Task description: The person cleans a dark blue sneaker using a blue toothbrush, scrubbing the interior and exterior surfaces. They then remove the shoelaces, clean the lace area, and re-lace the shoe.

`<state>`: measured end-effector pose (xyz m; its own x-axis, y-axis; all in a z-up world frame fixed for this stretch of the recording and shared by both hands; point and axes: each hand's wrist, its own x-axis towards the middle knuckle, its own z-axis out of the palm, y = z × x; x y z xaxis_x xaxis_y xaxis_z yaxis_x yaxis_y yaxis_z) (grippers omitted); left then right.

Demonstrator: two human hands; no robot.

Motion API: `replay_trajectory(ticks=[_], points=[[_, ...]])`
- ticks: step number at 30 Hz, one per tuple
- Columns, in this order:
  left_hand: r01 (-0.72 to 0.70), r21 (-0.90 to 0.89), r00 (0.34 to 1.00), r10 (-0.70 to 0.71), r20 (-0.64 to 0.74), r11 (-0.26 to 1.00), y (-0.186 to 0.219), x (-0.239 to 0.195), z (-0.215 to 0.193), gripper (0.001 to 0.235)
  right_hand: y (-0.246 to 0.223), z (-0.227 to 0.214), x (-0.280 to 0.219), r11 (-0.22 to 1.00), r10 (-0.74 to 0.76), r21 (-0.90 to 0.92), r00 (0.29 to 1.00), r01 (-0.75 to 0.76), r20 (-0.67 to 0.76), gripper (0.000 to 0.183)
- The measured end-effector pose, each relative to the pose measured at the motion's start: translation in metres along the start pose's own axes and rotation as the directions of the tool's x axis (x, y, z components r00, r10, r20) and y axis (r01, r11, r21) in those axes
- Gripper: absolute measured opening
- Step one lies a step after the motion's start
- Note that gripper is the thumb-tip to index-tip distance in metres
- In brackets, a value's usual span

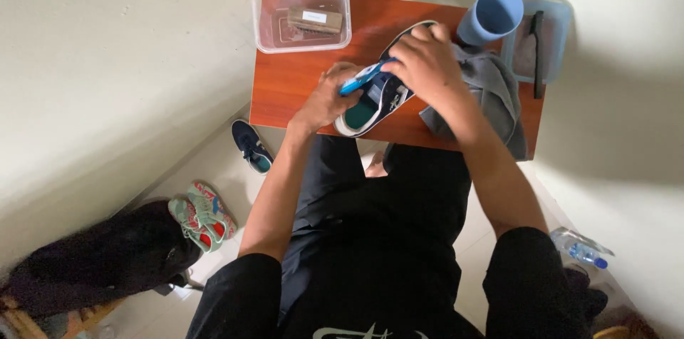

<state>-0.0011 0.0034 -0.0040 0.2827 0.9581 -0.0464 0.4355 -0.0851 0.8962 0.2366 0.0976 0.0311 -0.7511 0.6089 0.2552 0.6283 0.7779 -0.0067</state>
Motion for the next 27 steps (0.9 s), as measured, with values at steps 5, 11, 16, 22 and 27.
replay_trajectory(ticks=[5, 11, 16, 22, 27], points=[[-0.086, -0.015, 0.995, 0.085, -0.055, 0.996, -0.005, 0.002, 0.004, 0.027, 0.034, -0.026, -0.018, 0.998, 0.015, -0.068, 0.999, -0.018, -0.046, 0.029], [-0.029, -0.006, 0.997, 0.029, -0.067, 1.000, -0.013, -0.002, 0.007, 0.038, -0.001, -0.016, -0.011, 1.000, 0.015, -0.001, 0.999, -0.015, 0.032, 0.025], [-0.015, -0.006, 0.999, 0.015, -0.050, 1.000, -0.013, -0.005, 0.009, 0.031, 0.021, -0.030, -0.019, 0.999, 0.037, 0.004, 0.999, -0.038, 0.021, 0.029], [-0.044, -0.005, 0.996, 0.044, -0.075, 0.999, -0.011, -0.001, 0.008, 0.027, 0.053, -0.049, -0.027, 0.983, 0.022, -0.182, 0.998, -0.033, -0.066, 0.031], [-0.084, 0.014, 0.996, 0.084, -0.032, 0.996, -0.007, 0.000, 0.004, 0.026, 0.032, -0.035, -0.012, 0.998, -0.052, -0.018, 0.998, 0.053, 0.037, 0.023]])
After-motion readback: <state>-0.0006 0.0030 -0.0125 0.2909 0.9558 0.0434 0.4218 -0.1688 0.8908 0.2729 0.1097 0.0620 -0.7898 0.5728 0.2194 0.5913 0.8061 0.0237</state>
